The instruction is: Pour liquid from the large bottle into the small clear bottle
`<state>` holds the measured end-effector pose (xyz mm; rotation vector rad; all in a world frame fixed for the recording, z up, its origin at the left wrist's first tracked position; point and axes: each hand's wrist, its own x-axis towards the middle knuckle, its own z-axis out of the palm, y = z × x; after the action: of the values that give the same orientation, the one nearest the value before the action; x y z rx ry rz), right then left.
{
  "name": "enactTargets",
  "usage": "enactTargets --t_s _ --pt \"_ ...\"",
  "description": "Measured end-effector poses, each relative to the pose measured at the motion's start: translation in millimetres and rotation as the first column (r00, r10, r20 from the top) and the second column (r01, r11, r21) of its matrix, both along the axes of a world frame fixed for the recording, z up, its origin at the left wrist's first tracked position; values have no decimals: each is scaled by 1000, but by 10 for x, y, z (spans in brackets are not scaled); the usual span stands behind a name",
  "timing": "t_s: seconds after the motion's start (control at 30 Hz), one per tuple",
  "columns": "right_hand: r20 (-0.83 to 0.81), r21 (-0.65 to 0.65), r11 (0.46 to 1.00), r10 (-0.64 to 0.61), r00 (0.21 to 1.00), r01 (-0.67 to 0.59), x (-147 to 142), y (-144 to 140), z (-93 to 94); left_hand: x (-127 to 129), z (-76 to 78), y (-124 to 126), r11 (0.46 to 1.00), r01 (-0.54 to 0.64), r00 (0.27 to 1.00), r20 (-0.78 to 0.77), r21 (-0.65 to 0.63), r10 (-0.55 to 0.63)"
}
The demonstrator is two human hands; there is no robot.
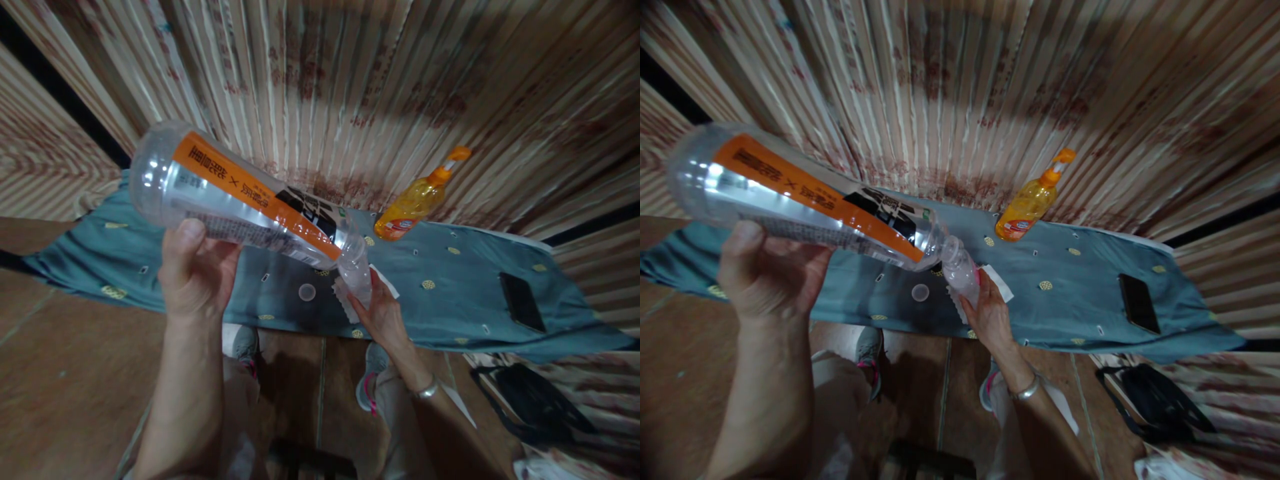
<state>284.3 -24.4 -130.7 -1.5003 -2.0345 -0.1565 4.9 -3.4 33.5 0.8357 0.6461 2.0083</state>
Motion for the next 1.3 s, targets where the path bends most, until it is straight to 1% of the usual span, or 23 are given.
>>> enactTargets --t_s 0.17,0.43,0.63,0.8,1.0,1.17,1.3 --pt "-3 -34 999 -19 1000 19 -2 -2 14 -17 -9 5 1000 16 1000 -19 5 -16" --pt "4 -24 999 -24 1000 24 -6 -9 27 5 -1 4 999 16 1000 24 33 -17" --pt "5 -51 998 -26 1000 26 5 -2 8 -6 0 2 1000 13 1000 -24 15 -12" --pt "11 -22 1000 -2 1000 2 10 0 10 -19 -13 0 1000 3 999 -32 6 -3" --pt "-2 -31 999 -31 1000 31 -14 -9 49 7 -1 0 1000 4 1000 6 14 -4" --pt "8 -37 999 -36 999 36 -15 -9 53 21 7 0 1000 -14 1000 -13 12 14" --pt "13 -10 1000 -24 1000 25 -14 -7 40 9 1 -1 1000 0 1000 -17 0 0"
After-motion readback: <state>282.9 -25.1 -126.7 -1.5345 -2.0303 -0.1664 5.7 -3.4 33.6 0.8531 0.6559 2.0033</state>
